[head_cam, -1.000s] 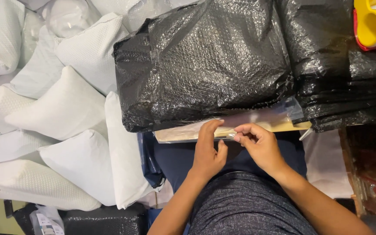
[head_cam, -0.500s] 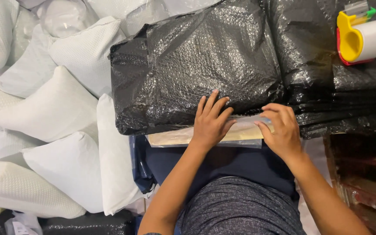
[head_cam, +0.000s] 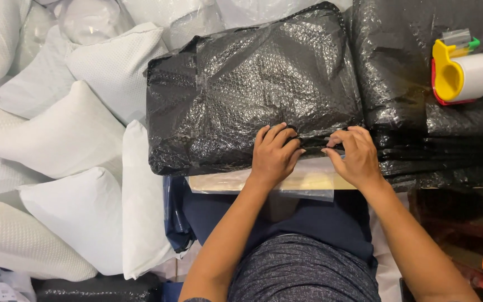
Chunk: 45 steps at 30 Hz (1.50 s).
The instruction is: The person finishes sealing a bubble-wrapped package and then uses a lint roller to clean a white foam pillow.
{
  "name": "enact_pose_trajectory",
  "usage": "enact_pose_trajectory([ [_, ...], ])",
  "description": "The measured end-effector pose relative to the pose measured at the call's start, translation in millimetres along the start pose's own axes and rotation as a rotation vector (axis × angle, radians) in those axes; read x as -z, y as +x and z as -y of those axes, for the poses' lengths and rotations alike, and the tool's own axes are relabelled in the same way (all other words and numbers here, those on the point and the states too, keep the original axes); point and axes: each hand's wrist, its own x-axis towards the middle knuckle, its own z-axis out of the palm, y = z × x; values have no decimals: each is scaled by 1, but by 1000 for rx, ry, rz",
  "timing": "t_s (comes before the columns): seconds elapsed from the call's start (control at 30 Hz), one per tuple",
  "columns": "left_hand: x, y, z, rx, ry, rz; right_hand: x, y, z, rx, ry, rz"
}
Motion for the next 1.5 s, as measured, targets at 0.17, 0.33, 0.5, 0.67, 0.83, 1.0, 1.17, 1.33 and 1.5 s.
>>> enact_pose_trajectory([
  [0.17, -5, -1, 5, -34, 38, -33, -2, -2, -1, 54, -38, -39],
  [0.33, 3, 5, 2, -43, 3, -33, 1, 1, 5, 58, -50, -20],
  [0.5, 7, 7, 3, -68, -5, -54, 5, 7, 18, 149, -92, -38],
  [0.67, 10, 8, 4, -65, -54, -27, -3, 8, 9, 154, -55, -47],
  [0.83, 9, 8, 4, -26, -70, -8, -13, 4, 2, 48, -4, -58],
  [1.0, 6, 10, -1, 61, -106, 19, -13, 5, 5, -16, -24, -55],
  [1.17, -3, 14, -7, 228, -121, 43, -7, 6, 16, -125, 30, -50],
  [1.33, -8, 16, -6, 246, -110, 30, 19, 11, 38, -15, 49, -159],
  [1.5, -5, 19, -5, 228, -134, 19, 11, 4, 51, -161, 309, -83],
])
